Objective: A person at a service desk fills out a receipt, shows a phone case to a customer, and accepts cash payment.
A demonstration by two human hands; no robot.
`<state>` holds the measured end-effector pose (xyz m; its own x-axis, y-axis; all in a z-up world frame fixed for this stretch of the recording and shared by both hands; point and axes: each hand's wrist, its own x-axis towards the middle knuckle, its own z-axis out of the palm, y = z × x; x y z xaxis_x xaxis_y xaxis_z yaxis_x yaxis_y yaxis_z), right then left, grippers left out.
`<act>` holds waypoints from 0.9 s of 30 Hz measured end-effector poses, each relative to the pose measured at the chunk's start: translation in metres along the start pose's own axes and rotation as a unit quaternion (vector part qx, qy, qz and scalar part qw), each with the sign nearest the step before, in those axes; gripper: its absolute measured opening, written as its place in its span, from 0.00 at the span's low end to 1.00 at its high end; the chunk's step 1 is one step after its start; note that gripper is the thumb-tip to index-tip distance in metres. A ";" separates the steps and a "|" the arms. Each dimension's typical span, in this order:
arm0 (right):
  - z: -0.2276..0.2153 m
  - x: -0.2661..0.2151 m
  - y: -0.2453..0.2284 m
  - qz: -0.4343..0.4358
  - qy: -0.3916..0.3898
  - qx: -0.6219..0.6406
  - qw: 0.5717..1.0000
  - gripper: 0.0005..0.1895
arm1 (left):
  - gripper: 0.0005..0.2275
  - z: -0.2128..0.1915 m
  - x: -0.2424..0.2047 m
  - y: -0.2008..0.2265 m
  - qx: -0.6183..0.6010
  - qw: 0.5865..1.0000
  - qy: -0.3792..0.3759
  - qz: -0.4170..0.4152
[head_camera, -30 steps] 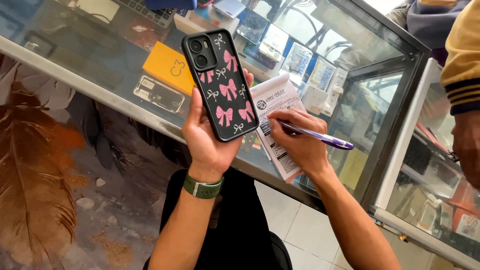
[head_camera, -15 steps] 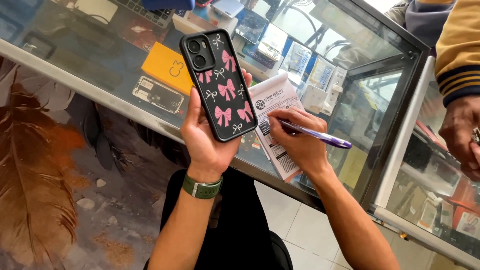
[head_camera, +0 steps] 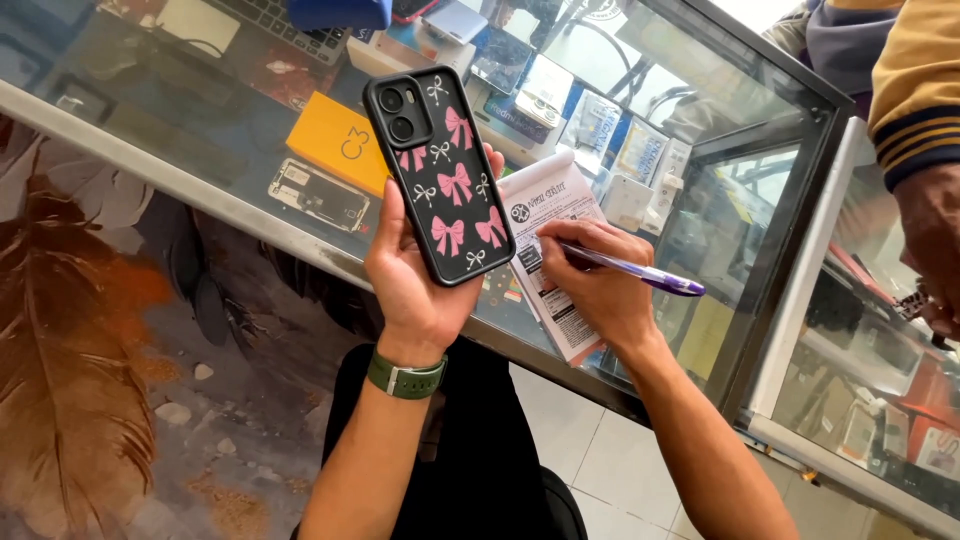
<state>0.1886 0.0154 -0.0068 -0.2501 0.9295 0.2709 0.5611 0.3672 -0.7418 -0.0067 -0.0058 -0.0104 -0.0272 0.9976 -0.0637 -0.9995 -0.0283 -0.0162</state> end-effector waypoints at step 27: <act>-0.017 0.029 0.045 0.209 0.173 0.222 0.936 0.09 | 0.34 0.014 0.004 -0.001 0.072 0.989 0.122 -0.031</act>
<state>0.2201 0.0591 -0.0223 0.2325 0.9723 0.0259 0.1499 -0.0095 -0.9887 -0.0061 -0.0007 0.0038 0.0224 0.9514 -0.3072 -0.9918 0.0599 0.1132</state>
